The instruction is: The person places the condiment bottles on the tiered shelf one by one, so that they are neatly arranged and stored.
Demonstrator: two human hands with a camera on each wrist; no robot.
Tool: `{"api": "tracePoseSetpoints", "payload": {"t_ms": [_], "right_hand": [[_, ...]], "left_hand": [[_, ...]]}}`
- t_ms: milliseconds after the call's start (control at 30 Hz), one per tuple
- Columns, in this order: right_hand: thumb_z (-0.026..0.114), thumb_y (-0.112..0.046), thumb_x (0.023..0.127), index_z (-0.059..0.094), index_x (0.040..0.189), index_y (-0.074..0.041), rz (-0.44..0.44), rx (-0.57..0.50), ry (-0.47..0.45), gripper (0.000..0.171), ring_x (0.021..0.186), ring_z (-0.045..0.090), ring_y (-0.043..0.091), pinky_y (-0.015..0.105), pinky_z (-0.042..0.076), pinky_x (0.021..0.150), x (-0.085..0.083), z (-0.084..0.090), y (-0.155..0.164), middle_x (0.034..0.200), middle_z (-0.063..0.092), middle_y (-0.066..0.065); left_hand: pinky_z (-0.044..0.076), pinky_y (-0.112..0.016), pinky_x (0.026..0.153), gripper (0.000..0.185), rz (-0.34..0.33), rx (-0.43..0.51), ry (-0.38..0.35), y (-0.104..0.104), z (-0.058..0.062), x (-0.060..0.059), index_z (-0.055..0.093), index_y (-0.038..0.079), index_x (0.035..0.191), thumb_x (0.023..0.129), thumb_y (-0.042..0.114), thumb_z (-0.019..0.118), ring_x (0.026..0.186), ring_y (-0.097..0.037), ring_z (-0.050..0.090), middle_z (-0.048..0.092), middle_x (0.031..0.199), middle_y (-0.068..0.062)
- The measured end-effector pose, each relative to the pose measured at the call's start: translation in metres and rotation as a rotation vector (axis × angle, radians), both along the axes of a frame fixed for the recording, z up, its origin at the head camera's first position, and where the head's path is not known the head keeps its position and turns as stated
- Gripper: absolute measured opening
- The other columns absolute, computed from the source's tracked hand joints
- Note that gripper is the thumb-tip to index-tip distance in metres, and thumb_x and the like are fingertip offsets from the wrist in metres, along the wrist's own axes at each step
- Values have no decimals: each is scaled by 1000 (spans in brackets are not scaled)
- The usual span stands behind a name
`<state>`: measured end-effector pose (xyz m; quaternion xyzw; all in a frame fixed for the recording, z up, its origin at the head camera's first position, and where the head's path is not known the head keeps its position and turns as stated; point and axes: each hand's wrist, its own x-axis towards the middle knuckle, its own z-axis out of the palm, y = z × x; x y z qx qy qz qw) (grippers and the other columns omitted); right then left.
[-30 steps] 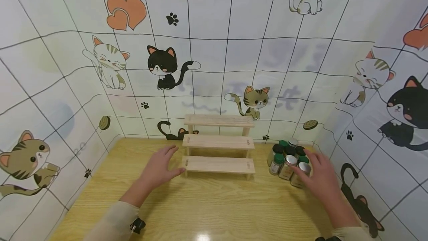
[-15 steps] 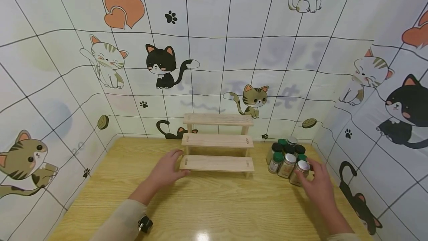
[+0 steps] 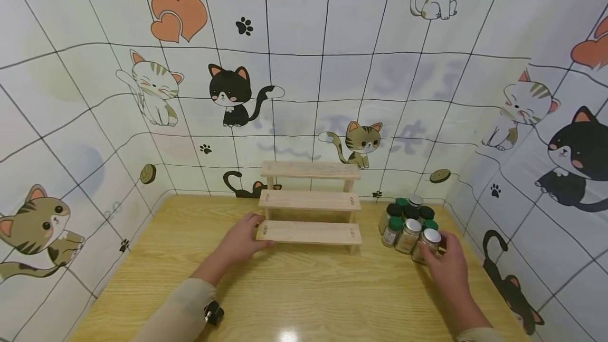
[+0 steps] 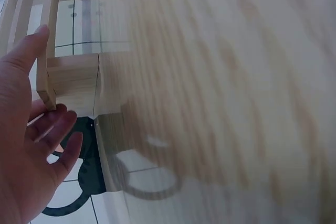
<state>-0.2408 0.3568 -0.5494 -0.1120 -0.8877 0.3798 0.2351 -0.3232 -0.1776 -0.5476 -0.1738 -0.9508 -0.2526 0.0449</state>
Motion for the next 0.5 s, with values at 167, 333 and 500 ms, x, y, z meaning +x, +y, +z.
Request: {"api": "tracePoseSetpoints", "payload": {"t_ms": [167,333,500], "right_hand": [[73,-31,95,45,143,-4,-49,-46,-5,61,121,53,33,46,47,97,-3,-4,-3,134,53,17],[75,-33,92,50,140,-8,-113,-72,8,60,119,53,27,28,47,88,-2,-7,-5,133,56,11],[78,-29,90,54,137,-8,-131,-128,77,57,114,54,23,11,42,80,1,-9,-7,129,57,9]], "left_hand": [[50,-45,98,91,47,-37,8,2,0,0,58,13,140,75,76,73,119,-23,59,56,133,0],[50,-47,98,89,47,-44,34,5,6,3,62,11,137,74,73,75,117,-26,60,59,130,-3],[52,-45,93,88,53,-89,53,8,11,4,64,10,135,73,72,76,111,-24,62,60,126,-2]]}}
